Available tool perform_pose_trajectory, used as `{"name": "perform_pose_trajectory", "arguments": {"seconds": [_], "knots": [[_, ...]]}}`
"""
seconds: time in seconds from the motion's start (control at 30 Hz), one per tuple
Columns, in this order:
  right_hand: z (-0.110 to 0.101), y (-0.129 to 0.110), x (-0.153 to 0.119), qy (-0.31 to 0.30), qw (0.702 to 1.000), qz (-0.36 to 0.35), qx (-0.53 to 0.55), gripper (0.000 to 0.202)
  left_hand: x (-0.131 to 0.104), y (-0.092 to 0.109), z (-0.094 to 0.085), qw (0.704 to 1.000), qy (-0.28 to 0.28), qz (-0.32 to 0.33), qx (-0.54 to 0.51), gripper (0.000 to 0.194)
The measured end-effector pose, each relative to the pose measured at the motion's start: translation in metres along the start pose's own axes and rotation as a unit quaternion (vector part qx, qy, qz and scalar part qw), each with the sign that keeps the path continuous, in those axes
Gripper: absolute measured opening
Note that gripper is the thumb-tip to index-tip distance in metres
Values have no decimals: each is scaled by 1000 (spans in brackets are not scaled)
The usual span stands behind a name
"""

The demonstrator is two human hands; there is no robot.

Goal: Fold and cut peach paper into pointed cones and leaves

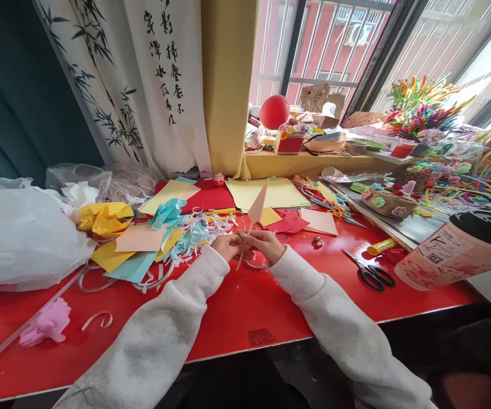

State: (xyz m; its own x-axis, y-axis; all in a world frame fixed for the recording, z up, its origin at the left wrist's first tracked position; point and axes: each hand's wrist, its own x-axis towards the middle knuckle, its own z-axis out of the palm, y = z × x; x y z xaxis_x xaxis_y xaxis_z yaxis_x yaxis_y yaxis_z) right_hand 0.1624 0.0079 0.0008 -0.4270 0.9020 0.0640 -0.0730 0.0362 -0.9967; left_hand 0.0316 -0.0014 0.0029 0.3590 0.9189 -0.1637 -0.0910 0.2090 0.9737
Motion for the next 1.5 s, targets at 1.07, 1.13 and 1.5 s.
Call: {"name": "perform_pose_trajectory", "arguments": {"seconds": [1.07,1.13,1.5], "knots": [[0,-4,-3,-24,999,8,-39,51,1,-7,-3,994,-2,43,98,37],[-1,-8,-3,-26,1000,16,-7,49,1,-6,-4,994,-7,45,96,37],[3,6,-7,82,951,-125,-269,34,-3,-4,3,998,4,-2,59,35]]}}
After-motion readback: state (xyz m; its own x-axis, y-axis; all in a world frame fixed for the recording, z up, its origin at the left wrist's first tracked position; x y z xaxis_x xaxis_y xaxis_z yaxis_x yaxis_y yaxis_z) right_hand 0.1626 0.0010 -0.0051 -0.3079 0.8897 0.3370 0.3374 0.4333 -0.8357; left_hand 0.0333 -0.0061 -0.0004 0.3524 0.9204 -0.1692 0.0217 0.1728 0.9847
